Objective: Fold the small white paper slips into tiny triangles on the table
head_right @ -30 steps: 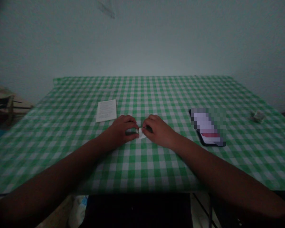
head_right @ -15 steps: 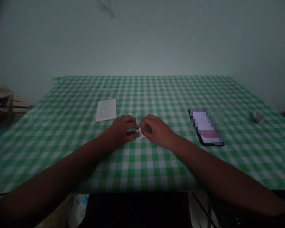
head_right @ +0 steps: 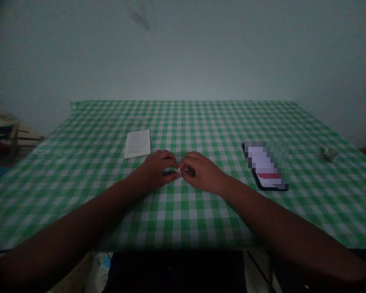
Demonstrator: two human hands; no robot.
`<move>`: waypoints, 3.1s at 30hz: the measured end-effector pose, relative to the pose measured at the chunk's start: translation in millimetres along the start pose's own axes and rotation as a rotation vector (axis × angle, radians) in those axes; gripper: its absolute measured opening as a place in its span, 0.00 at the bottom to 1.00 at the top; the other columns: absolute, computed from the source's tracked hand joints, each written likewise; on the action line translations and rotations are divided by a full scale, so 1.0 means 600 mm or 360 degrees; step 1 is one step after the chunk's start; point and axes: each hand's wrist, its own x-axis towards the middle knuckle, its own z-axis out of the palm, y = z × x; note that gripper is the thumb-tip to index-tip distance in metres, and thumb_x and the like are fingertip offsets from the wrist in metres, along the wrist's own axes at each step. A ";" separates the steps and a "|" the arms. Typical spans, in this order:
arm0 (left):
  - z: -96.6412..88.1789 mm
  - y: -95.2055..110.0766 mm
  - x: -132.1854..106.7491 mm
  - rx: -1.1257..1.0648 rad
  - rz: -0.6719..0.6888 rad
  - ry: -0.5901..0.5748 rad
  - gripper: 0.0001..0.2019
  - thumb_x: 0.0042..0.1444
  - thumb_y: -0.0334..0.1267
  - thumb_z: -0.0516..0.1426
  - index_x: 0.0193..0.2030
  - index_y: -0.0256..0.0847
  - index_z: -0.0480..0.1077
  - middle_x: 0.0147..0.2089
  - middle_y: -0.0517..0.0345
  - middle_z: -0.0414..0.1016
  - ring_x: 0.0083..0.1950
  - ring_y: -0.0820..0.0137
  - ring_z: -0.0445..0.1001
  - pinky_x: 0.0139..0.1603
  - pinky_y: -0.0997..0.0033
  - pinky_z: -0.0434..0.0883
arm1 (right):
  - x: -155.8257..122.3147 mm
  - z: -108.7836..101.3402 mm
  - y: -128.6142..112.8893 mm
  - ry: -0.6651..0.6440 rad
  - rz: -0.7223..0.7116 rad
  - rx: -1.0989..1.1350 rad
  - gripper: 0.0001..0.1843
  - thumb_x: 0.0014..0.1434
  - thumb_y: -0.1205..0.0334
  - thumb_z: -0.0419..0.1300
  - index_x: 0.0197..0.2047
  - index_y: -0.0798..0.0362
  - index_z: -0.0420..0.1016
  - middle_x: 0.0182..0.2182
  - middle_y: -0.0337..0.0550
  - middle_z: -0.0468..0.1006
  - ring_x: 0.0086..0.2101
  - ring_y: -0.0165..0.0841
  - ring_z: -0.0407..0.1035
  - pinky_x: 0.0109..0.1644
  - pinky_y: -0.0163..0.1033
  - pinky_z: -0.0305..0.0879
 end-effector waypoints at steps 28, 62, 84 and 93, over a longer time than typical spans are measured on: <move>-0.027 -0.030 0.006 -0.0336 0.0161 -0.0107 0.10 0.56 0.28 0.58 0.44 0.41 0.75 0.49 0.53 0.76 0.53 0.66 0.73 0.60 0.58 0.69 | -0.004 -0.003 -0.001 -0.0142 -0.0149 -0.0121 0.15 0.63 0.64 0.59 0.53 0.52 0.77 0.46 0.52 0.76 0.49 0.43 0.69 0.55 0.53 0.68; -0.020 -0.048 0.014 -0.0531 0.0038 -0.0177 0.07 0.58 0.26 0.60 0.39 0.40 0.78 0.50 0.53 0.76 0.52 0.70 0.76 0.58 0.64 0.72 | 0.008 0.010 0.000 -0.0240 -0.0221 -0.0379 0.15 0.71 0.63 0.53 0.50 0.52 0.81 0.47 0.49 0.80 0.45 0.40 0.69 0.50 0.49 0.65; -0.034 -0.065 0.017 -0.0347 0.0008 -0.0221 0.04 0.58 0.30 0.60 0.38 0.40 0.77 0.49 0.55 0.76 0.49 0.69 0.76 0.54 0.66 0.72 | 0.004 0.009 -0.011 -0.0231 -0.0123 -0.0382 0.14 0.70 0.62 0.54 0.50 0.53 0.80 0.49 0.47 0.81 0.47 0.39 0.71 0.54 0.48 0.65; -0.031 -0.061 0.017 -0.0344 0.0001 -0.0221 0.04 0.58 0.30 0.60 0.38 0.40 0.77 0.49 0.54 0.75 0.50 0.69 0.76 0.55 0.66 0.72 | 0.000 0.006 -0.019 -0.0306 -0.0122 -0.0500 0.17 0.70 0.62 0.52 0.57 0.53 0.77 0.53 0.48 0.78 0.51 0.42 0.68 0.54 0.52 0.67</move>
